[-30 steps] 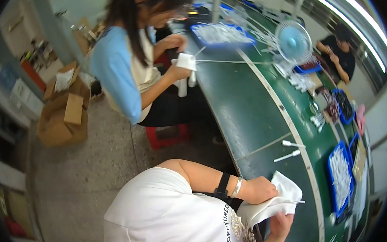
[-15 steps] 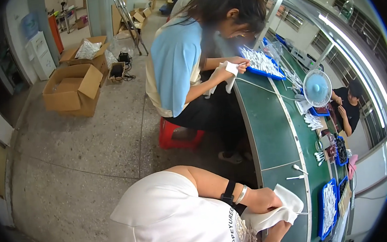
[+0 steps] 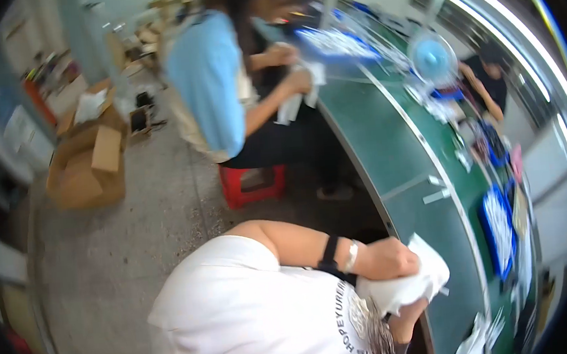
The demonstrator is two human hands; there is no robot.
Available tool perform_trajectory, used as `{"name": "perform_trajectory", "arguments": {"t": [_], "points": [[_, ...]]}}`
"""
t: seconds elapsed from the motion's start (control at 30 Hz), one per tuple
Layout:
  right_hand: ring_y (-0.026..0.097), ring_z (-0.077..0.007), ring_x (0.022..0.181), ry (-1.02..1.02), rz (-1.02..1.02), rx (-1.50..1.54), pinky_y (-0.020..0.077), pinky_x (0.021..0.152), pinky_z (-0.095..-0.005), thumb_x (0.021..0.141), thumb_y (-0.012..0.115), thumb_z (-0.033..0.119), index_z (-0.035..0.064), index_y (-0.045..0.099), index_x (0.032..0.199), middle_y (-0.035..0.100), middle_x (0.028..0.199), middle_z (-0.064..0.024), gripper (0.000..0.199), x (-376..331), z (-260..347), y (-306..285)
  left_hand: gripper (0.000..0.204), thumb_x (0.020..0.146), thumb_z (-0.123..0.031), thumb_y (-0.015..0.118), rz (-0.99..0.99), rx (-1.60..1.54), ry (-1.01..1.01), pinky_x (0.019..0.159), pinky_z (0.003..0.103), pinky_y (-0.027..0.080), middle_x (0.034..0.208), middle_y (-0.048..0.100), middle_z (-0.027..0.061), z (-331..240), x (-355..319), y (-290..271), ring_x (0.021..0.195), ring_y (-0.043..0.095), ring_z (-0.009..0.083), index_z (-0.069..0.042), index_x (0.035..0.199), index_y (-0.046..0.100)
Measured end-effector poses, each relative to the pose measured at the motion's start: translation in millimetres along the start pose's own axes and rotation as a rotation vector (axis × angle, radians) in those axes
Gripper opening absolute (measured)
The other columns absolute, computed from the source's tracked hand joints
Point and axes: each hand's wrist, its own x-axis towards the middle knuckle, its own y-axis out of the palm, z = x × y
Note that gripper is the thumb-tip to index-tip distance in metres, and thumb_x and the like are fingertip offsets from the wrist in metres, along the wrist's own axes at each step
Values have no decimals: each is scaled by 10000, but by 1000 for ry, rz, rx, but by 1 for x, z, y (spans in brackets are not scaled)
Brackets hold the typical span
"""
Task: The person wipes plastic swabs with a cloth one at a time and places them on the table before gathering them into a cardboard box. Then, the person picks up a bundle of swabs from a tray and places them on the table to continue the process.
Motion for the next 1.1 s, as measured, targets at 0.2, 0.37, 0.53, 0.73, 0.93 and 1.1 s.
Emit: {"name": "perform_trajectory", "arguments": {"t": [0.2, 0.37, 0.53, 0.73, 0.93, 1.1], "points": [[530, -248, 958, -32, -60, 406, 448, 840, -365, 885, 448, 212, 33, 451, 1145, 527, 1071, -111, 316, 24, 8, -3, 179, 682, -221, 677, 253, -240, -167, 478, 330, 437, 626, 544, 86, 25, -4, -8, 552, 544, 266, -66, 752, 622], [524, -133, 850, -237, -66, 22, 445, 755, -284, 847, 540, 159, 60, 547, 1034, 570, 935, -29, 212, 12, -7, -9, 103, 804, -47, 531, 368, -1001, -1020, 539, 207, 411, 719, 595, 10, 50, -28, 11, 618, 542, 90, 23, 843, 596], [552, -133, 616, -482, -21, -488, 454, 560, -267, 818, 591, 205, 57, 540, 992, 589, 795, -59, 234, -17, -13, -64, 151, 833, -44, 479, 773, -1132, -1219, 536, 170, 388, 741, 605, 17, 57, -4, 35, 630, 521, 41, 33, 908, 584], [554, -212, 653, -604, -38, -536, 448, 584, -286, 780, 601, 176, 54, 540, 948, 575, 790, -88, 217, -36, -17, -87, 117, 821, -57, 530, 853, -821, -985, 502, 215, 376, 679, 583, 4, 33, 8, 45, 543, 489, 76, 33, 880, 577], [535, -279, 814, -692, 89, -712, 447, 679, -315, 730, 609, 138, 65, 545, 935, 530, 925, -110, 226, -44, -2, -98, 114, 786, -79, 563, 972, -299, -360, 501, 261, 374, 638, 566, 70, 10, 43, 38, 540, 500, 122, 29, 820, 574], [537, -290, 834, -820, 122, -709, 445, 705, -330, 728, 624, 149, 63, 551, 946, 538, 941, -131, 245, -39, 5, -96, 88, 776, -74, 538, 1022, -202, -206, 518, 243, 357, 648, 533, 53, -11, 65, 33, 541, 445, 121, 12, 779, 559]]}}
